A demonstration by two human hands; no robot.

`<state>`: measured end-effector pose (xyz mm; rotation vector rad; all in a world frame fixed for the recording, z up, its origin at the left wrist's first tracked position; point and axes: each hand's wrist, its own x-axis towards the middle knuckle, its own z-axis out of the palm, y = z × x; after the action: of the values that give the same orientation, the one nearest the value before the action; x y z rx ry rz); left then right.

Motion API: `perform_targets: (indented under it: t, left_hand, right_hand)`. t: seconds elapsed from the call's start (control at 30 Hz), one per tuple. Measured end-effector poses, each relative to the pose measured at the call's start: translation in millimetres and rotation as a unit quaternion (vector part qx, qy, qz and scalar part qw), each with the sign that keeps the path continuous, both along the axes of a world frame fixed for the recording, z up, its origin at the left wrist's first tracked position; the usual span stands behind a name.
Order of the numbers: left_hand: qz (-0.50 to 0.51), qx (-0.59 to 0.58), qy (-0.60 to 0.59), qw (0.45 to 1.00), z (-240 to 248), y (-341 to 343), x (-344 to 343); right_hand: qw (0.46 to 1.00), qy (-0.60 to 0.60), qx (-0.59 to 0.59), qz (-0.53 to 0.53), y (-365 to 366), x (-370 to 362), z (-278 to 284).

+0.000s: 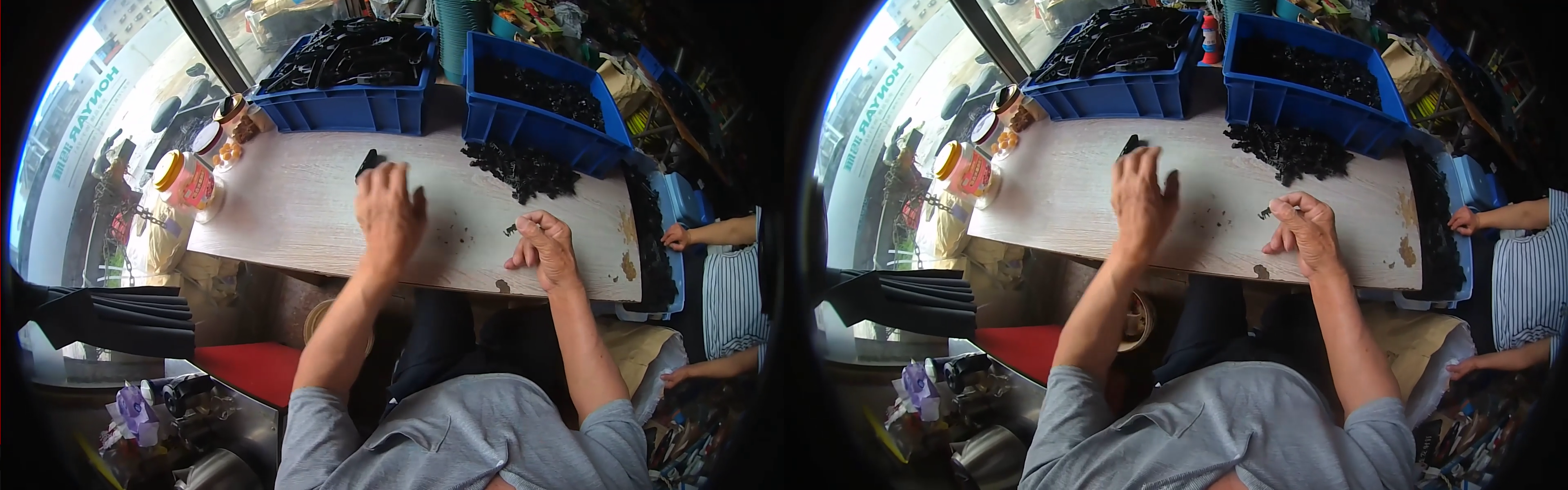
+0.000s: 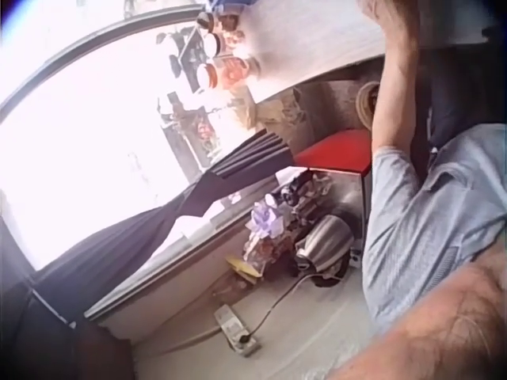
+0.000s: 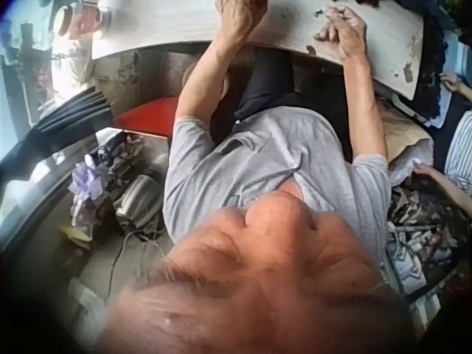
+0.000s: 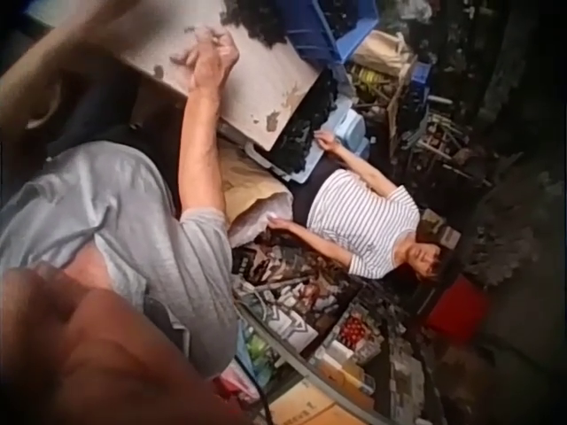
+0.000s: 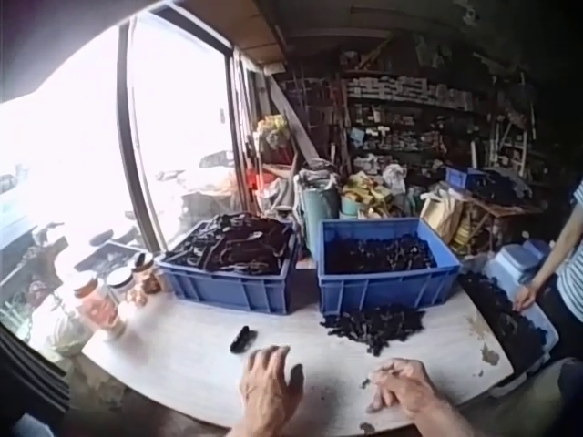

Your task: Assembling small black plastic components by hand at a workbench.

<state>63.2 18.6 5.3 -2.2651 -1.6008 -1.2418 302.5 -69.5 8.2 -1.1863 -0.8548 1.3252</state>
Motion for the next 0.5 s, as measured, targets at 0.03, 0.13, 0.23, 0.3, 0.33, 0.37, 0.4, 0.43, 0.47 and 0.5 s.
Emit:
perform_targets:
  t: [0.03,0.13,0.23,0.3,0.33,0.37,0.4,0.43,0.47,0.5]
  left_hand:
    - [0.047,-0.015,0.034,0.998,-2,13,-16]
    - [0.125,-0.08,0.12,0.982,-21,46,-57]
    - [0.121,-0.071,0.121,0.983,-22,52,-60]
    - [0.1,-0.055,0.097,0.989,-23,54,-59]
    - [0.1,-0.055,0.096,0.989,-24,54,-61]
    - [0.088,-0.07,0.09,0.99,-25,53,-63]
    - [0.075,-0.085,0.084,0.99,-26,52,-64]
    - [0.075,-0.085,0.084,0.99,-27,51,-65]
    - [0.061,-0.069,0.078,0.993,-22,48,-63]
    - [0.047,-0.053,0.073,0.995,-18,46,-61]
  right_hand:
    - [1.0,0.006,0.003,-0.004,0,1,-1]
    - [1.0,0.013,0.007,-0.004,1,-1,0]
    - [1.0,0.013,0.007,-0.014,0,0,-2]
    - [1.0,0.015,0.01,-0.019,1,0,-2]
    - [1.0,0.011,0.009,-0.02,1,0,-2]
    - [1.0,0.007,0.007,-0.022,0,0,-2]
    - [1.0,0.007,0.008,-0.022,0,0,-2]
    - [1.0,0.006,0.007,-0.022,1,-1,-3]
    - [1.0,0.005,0.007,-0.022,1,0,-3]
    - [1.0,0.004,0.008,-0.024,1,1,-4]
